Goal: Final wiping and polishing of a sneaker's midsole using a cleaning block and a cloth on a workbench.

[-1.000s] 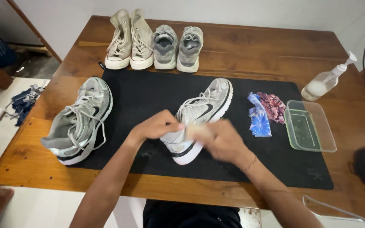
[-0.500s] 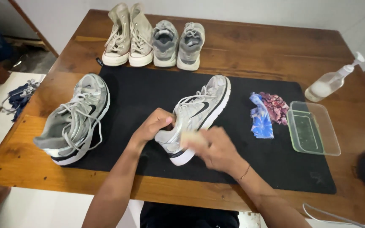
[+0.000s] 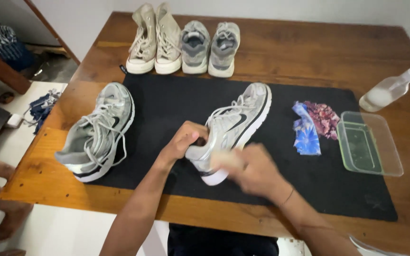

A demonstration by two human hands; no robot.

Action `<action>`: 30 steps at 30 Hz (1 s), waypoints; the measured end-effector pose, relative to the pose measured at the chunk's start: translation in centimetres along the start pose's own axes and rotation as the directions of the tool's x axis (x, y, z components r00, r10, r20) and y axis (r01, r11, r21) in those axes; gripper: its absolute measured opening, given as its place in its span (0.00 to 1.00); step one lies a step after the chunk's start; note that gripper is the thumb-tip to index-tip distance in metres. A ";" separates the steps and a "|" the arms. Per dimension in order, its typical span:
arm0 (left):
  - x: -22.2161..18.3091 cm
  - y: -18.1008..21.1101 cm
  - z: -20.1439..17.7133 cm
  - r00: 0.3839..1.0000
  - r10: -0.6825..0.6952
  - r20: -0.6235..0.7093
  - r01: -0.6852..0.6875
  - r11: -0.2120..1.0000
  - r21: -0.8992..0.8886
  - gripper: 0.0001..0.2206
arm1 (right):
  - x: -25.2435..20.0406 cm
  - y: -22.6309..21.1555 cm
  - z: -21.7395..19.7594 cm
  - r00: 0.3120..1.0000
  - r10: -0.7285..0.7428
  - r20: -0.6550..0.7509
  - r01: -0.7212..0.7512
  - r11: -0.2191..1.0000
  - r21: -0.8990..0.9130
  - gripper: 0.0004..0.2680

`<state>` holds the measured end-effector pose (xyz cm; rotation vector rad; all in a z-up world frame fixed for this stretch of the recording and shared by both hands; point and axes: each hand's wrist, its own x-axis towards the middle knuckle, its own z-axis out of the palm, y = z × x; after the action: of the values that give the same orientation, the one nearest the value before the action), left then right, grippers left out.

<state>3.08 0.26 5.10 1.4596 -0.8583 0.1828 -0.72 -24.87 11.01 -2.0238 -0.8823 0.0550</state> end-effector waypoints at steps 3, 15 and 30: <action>0.4 0.9 0.3 1.000 0.012 0.017 -0.013 0.999 0.032 0.29 | -1.1 7.3 2.1 0.738 -0.646 -0.196 0.395 0.649 -0.650 0.11; 0.0 -0.1 0.1 0.998 0.065 0.014 -0.066 0.996 0.053 0.31 | -1.1 2.7 1.1 0.963 -0.270 0.028 0.269 0.936 -0.226 0.18; -0.6 -1.2 -0.4 0.997 0.075 0.033 -0.075 0.997 0.014 0.27 | -2.9 6.1 2.8 0.775 -0.629 -0.060 0.560 0.727 -0.399 0.10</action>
<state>3.49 0.73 3.85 1.4490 -0.9404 0.2234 -0.44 -26.67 3.89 -1.9192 -1.4648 -0.7073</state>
